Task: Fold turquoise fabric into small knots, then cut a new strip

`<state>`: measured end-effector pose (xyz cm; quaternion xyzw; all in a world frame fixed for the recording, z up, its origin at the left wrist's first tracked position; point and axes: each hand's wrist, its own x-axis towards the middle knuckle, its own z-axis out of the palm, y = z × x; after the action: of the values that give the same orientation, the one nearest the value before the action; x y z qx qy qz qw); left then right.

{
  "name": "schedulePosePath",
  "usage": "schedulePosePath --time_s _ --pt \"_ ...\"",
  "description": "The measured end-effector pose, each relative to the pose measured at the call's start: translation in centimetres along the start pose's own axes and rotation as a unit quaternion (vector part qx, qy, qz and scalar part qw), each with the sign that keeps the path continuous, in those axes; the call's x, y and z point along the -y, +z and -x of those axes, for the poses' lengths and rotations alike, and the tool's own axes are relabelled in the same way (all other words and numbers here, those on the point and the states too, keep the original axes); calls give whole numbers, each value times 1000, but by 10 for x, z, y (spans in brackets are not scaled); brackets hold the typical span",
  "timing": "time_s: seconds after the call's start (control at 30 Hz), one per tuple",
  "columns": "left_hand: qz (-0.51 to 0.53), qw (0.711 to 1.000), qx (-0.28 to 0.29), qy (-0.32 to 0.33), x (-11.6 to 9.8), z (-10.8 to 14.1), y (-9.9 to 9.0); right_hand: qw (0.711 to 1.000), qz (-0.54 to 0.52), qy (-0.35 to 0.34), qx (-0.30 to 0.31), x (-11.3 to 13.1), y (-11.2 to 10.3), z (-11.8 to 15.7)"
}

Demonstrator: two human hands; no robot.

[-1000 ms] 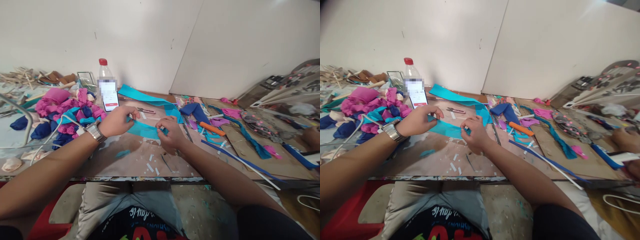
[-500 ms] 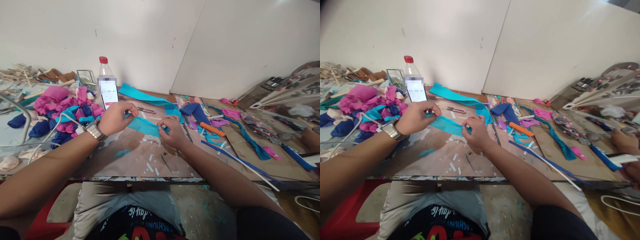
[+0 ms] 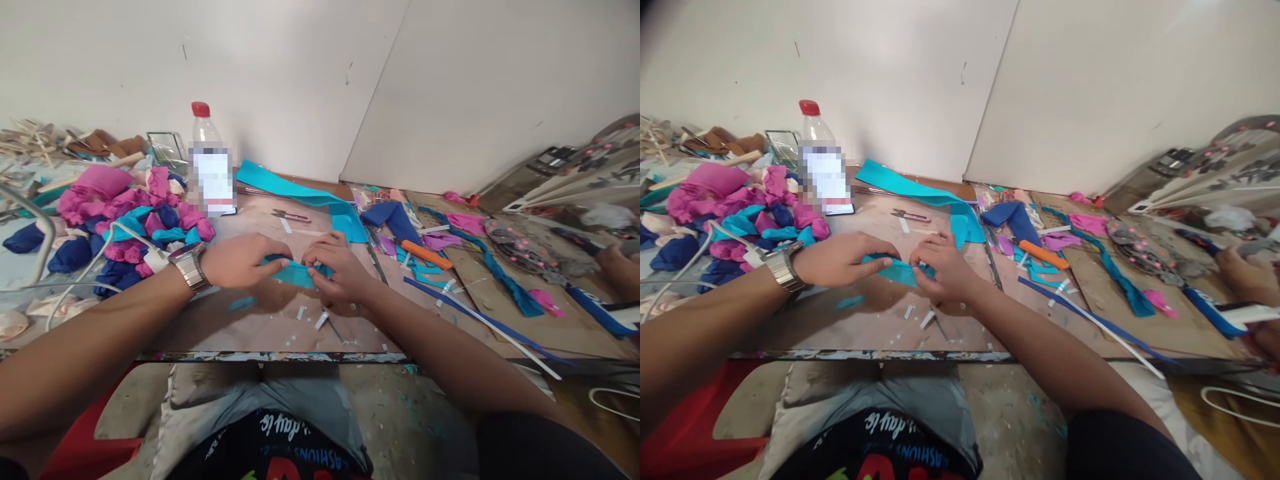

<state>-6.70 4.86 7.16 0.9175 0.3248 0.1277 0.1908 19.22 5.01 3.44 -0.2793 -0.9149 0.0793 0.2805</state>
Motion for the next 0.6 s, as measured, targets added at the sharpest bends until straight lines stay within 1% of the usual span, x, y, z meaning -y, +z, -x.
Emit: schedulePosePath --time_s 0.07,0.13,0.3,0.43,0.6 --pt "-3 999 35 2 -4 0 -1 1000 -7 -6 8 2 -1 0" --pt "5 998 55 -5 -5 1 -3 1000 -10 -8 10 2 -2 -1" --pt "87 993 81 -14 -4 2 -8 999 -19 -31 0 1 -2 0" --pt "107 988 104 -24 -2 0 0 999 -18 -46 -2 0 0 0" --pt "93 989 108 -23 -2 -4 9 999 -15 -31 16 0 1 0"
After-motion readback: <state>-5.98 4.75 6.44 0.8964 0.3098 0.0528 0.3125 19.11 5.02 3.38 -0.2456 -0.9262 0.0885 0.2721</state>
